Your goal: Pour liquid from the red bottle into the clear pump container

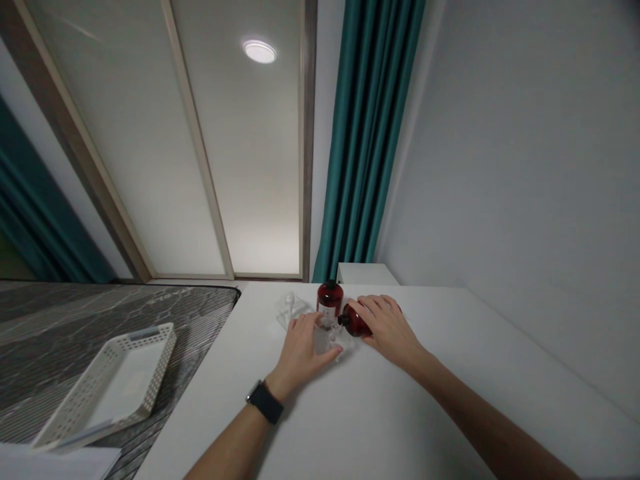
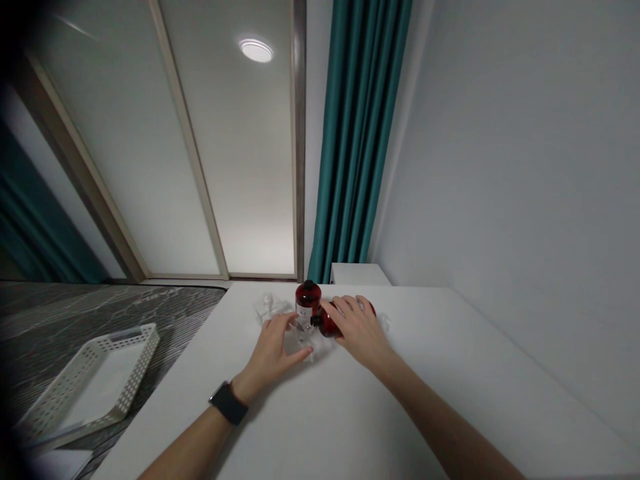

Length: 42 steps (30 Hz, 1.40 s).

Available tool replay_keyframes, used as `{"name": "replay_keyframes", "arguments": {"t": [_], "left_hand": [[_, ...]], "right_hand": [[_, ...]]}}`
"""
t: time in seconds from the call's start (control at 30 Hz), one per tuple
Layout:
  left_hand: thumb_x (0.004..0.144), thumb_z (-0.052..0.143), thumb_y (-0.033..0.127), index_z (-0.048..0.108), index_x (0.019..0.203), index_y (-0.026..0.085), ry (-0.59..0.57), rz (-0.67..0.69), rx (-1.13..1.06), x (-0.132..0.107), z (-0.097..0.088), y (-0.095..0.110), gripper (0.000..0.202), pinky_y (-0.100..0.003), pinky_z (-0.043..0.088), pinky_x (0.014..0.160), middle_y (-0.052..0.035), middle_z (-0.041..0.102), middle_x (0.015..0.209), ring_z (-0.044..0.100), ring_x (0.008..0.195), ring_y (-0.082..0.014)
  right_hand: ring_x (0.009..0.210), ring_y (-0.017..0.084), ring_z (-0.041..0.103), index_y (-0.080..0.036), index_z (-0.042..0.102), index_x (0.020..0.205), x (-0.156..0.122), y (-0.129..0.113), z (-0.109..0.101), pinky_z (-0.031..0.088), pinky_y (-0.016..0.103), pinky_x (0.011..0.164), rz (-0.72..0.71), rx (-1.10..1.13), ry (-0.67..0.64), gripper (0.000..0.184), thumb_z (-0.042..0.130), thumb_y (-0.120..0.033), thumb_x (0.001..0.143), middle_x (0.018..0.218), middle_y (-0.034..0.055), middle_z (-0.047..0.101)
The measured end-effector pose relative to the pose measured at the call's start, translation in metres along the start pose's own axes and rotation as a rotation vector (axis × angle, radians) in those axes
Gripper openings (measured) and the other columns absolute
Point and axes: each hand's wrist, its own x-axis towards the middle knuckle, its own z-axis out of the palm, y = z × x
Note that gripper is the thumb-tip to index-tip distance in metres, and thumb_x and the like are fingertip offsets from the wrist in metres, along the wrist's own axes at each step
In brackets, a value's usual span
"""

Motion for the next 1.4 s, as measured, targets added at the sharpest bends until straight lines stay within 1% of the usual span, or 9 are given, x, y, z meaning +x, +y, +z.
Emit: {"name": "replay_keyframes", "arguments": {"t": [0.2,0.53,0.77,0.93,1.13,1.23,1.4], "left_hand": [[0.072,0.081,0.032,0.055,0.12,0.019,0.005,-0.01,-0.002,0.0,-0.001,0.002,0.056,-0.05,0.047,0.091,-0.0094,0.067,0.106,0.063,0.101,-0.0321],[0.072,0.08,0.036,0.054,0.121,0.018,0.032,-0.003,0.009,-0.002,0.003,0.0,0.058,-0.049,0.048,0.089,-0.0101,0.066,0.109,0.063,0.099,-0.0319],[0.073,0.08,0.037,0.053,0.123,0.019,0.042,-0.011,0.006,-0.002,0.002,0.001,0.059,-0.048,0.049,0.087,-0.0103,0.066,0.11,0.063,0.099,-0.0318],[0.074,0.08,0.037,0.051,0.124,0.019,0.049,-0.01,-0.036,-0.003,0.005,-0.002,0.061,-0.048,0.051,0.088,-0.0105,0.064,0.111,0.062,0.101,-0.0317],[0.076,0.078,0.033,0.049,0.125,0.018,0.034,-0.026,-0.134,-0.003,0.005,-0.001,0.059,-0.047,0.053,0.09,-0.0111,0.061,0.114,0.061,0.103,-0.0297],[0.076,0.079,0.034,0.049,0.125,0.017,0.033,-0.036,-0.15,-0.003,0.004,-0.001,0.06,-0.047,0.053,0.091,-0.012,0.061,0.115,0.061,0.104,-0.0298],[0.076,0.077,0.034,0.048,0.125,0.02,0.04,-0.035,-0.156,-0.004,0.006,-0.002,0.059,-0.047,0.053,0.091,-0.0111,0.061,0.117,0.061,0.105,-0.0291]], "right_hand": [[0.112,0.031,0.057,-0.023,0.045,0.143,0.0,0.001,0.0,0.038,0.047,0.1,-0.017,-0.004,0.014,0.07,0.073,-0.013,0.08,0.124,0.0106,0.066],[0.113,0.031,0.058,-0.023,0.047,0.141,0.004,0.002,-0.006,0.038,0.048,0.1,-0.03,-0.009,-0.011,0.074,0.079,-0.012,0.075,0.124,0.0103,0.067],[0.115,0.031,0.058,-0.023,0.046,0.142,0.005,0.003,-0.005,0.037,0.05,0.102,-0.042,-0.016,-0.001,0.071,0.075,-0.011,0.078,0.126,0.0109,0.066],[0.115,0.031,0.058,-0.025,0.047,0.142,0.007,0.003,-0.008,0.038,0.049,0.102,-0.04,-0.015,-0.01,0.073,0.077,-0.012,0.077,0.126,0.01,0.066],[0.116,0.031,0.058,-0.025,0.047,0.141,0.009,0.003,-0.011,0.038,0.05,0.103,-0.051,-0.028,-0.03,0.076,0.08,-0.012,0.074,0.127,0.009,0.066],[0.116,0.032,0.058,-0.025,0.047,0.141,0.01,0.003,-0.012,0.038,0.05,0.103,-0.055,-0.033,-0.036,0.077,0.081,-0.013,0.074,0.128,0.0089,0.066],[0.117,0.031,0.058,-0.027,0.047,0.142,0.012,0.004,-0.012,0.038,0.051,0.104,-0.061,-0.034,-0.036,0.08,0.084,-0.015,0.072,0.128,0.0086,0.066]]}}
